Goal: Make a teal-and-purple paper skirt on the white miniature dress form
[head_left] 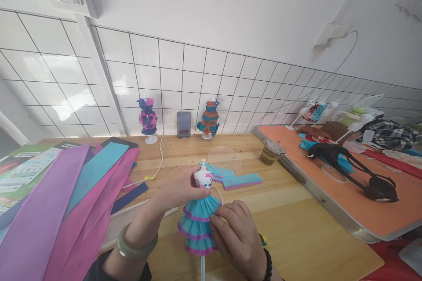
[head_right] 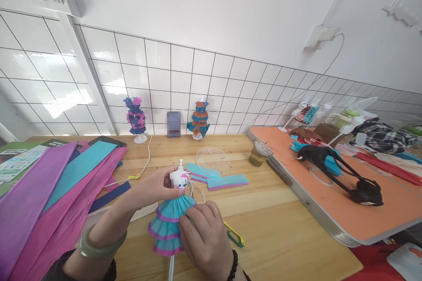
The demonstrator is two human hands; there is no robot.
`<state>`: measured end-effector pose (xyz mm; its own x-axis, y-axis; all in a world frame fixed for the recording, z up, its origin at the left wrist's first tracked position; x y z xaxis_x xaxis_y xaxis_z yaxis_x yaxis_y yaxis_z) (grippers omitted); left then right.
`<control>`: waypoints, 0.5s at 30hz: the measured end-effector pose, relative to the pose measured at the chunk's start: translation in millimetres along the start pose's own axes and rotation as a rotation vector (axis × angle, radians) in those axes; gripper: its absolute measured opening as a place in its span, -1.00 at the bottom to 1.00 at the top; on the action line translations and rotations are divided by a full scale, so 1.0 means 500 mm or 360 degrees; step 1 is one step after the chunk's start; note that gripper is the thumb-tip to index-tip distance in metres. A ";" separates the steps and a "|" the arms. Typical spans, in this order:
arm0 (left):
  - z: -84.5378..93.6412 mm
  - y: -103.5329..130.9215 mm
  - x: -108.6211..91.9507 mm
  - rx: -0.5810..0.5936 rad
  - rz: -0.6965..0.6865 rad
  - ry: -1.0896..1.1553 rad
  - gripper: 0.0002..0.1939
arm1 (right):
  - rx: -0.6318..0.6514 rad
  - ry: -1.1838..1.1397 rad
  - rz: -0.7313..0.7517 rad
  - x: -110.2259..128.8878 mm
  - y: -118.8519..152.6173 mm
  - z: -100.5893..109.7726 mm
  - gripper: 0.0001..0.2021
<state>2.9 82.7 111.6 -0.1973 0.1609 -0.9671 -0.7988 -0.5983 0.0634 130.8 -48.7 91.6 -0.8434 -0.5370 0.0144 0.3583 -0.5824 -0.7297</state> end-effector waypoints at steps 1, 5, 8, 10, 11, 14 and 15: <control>0.000 0.000 0.000 -0.0005 0.0004 -0.0002 -0.76 | 0.0021 -0.0004 0.0010 0.000 0.000 0.000 -0.82; 0.001 0.001 0.000 -0.0022 0.0003 -0.0008 -0.75 | 0.0047 -0.0058 0.0016 0.002 -0.002 0.003 -0.81; -0.001 0.002 -0.001 0.0023 -0.0008 0.0024 -0.77 | 0.0048 -0.0078 -0.0010 0.007 -0.007 0.009 -0.76; -0.002 0.002 -0.001 0.0038 -0.0010 0.0045 -0.77 | 0.0078 -0.0083 -0.0017 0.011 -0.011 0.013 -0.78; -0.001 0.002 -0.001 0.0037 -0.0011 0.0048 -0.77 | 0.0087 -0.0101 -0.0017 0.014 -0.013 0.015 -0.81; 0.001 0.003 -0.002 0.0018 -0.0013 0.0018 -0.77 | 0.0049 -0.0241 -0.0049 0.017 -0.015 0.023 -0.88; 0.003 0.003 -0.003 0.0010 -0.0009 -0.0002 -0.76 | 0.0012 -0.0309 -0.0076 0.017 -0.014 0.027 -0.87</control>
<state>1.3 82.6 113.3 -0.1935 0.1653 -0.9671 -0.8035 -0.5923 0.0595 126.5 -57.2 106.0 -0.7668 -0.6158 0.1812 0.3233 -0.6144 -0.7197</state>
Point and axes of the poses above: each hand's wrist, its own y-axis away from the middle knuckle, its own z-axis out of the back of the hand, x = y × z, the point moved 2 cm from there along -y, towards the middle knuckle, and after that the axes turned 3 degrees about x, right-handed, at the moved point
